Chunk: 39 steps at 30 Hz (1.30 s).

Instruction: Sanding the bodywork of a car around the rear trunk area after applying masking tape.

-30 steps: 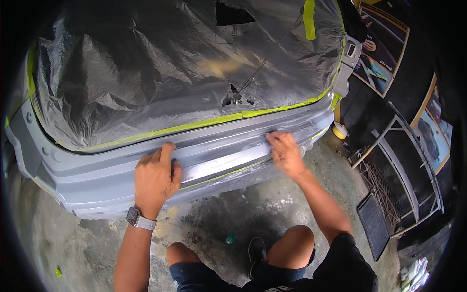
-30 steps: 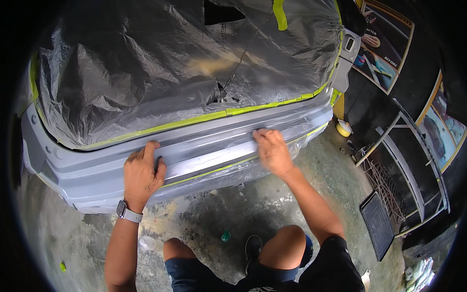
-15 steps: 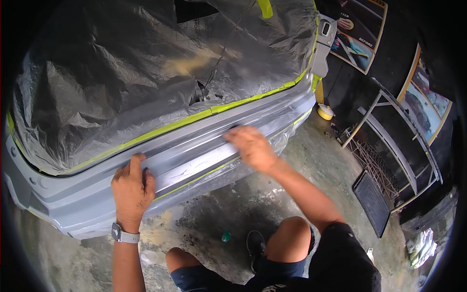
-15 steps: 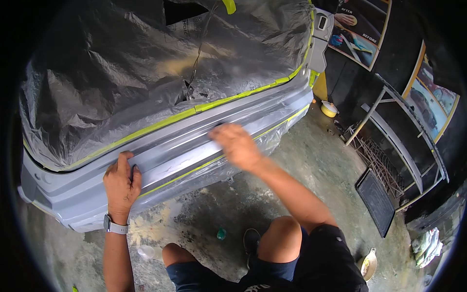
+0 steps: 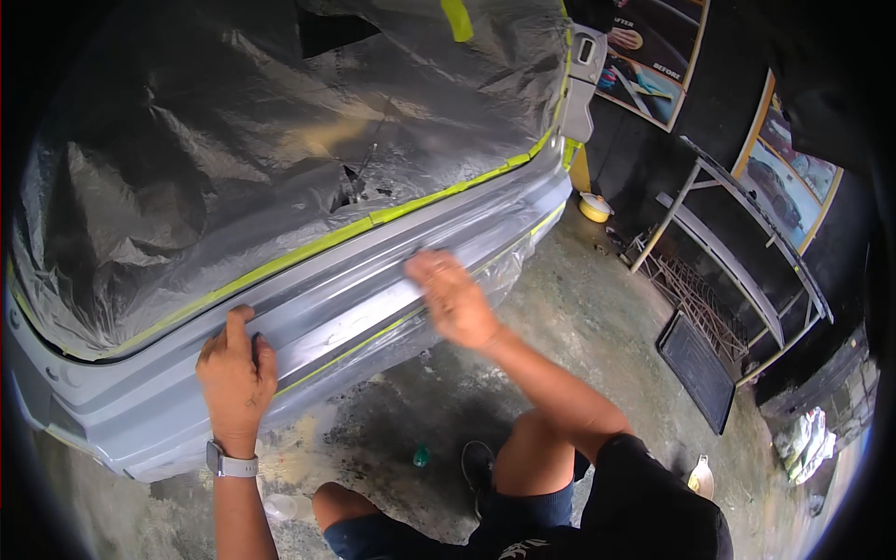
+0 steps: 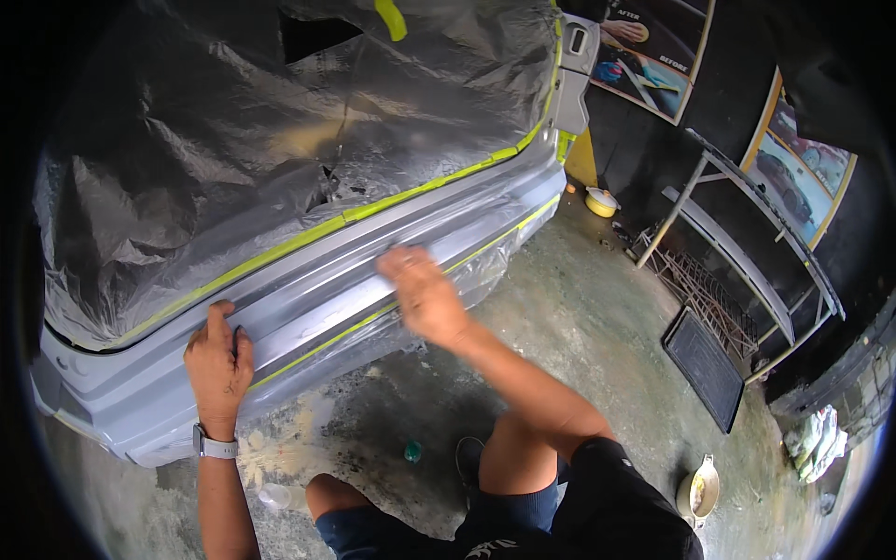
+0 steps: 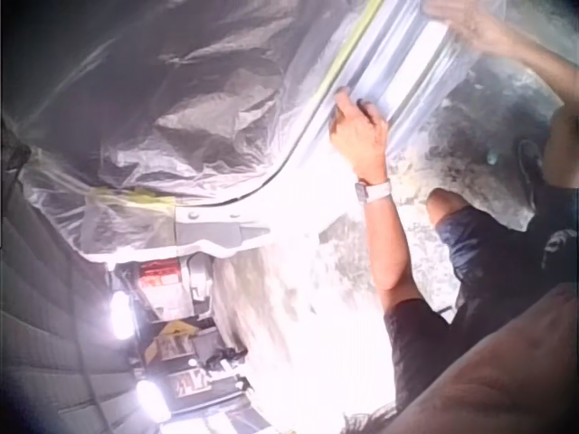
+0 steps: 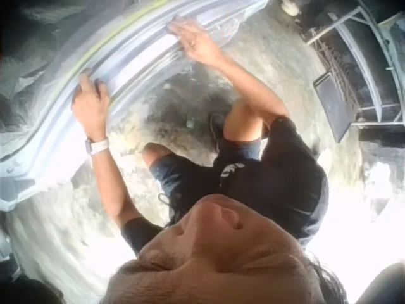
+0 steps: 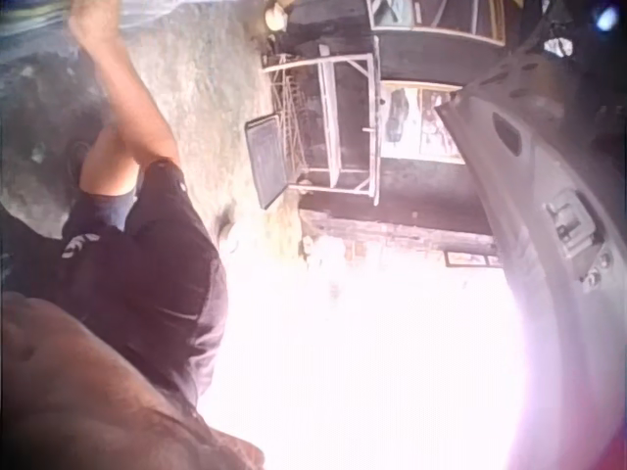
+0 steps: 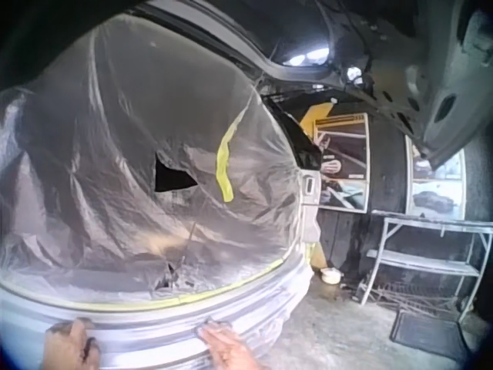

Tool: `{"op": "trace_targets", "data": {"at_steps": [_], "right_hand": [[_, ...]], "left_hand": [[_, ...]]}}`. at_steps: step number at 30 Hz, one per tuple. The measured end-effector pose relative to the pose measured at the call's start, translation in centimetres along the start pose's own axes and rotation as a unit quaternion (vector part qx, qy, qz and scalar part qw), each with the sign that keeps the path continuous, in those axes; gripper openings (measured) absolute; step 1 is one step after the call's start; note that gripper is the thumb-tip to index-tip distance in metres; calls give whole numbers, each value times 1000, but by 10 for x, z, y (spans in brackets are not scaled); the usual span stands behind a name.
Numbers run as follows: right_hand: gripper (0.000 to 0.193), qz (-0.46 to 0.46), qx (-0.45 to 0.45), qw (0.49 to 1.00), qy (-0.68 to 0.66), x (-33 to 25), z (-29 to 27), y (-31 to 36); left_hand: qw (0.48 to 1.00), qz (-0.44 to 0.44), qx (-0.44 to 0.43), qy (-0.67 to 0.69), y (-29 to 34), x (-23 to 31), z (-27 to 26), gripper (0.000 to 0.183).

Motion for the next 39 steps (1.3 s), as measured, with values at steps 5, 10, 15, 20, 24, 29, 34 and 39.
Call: {"op": "trace_targets", "data": {"at_steps": [5,10,15,20,24,29,34,39], "right_hand": [[52,-85,-49,995,-27,-87,33,10],[48,-19,54,992,114,83,-62,22],[48,99,41,980,169,175,-88,27],[54,-6,23,996,89,14,-10,23],[48,-172,-74,982,-24,-110,60,13],[46,-231,-66,967,-83,-177,98,16],[48,-204,-22,978,20,-87,44,12],[56,-122,-3,984,131,30,-25,10]], "left_hand": [[999,-22,-32,5,5,-9,10,36],[1000,-9,-22,-6,0,1,7,36],[998,-9,-28,-56,5,0,-4,36],[1000,12,12,6,-4,5,1,32],[1000,-11,-6,-2,-1,0,5,30],[996,-57,37,59,8,-18,-5,25],[992,-84,48,84,12,-23,-14,24],[991,-69,66,93,6,-14,-5,22]]}}
Point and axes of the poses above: each hand's wrist, its own y-axis away from the middle knuckle, its own z-axis out of the palm, x = y × z, the point moved 9 cm from there along -y, towards the middle knuckle, and after that the axes turned 11 degrees about z, right-handed, at the moved point
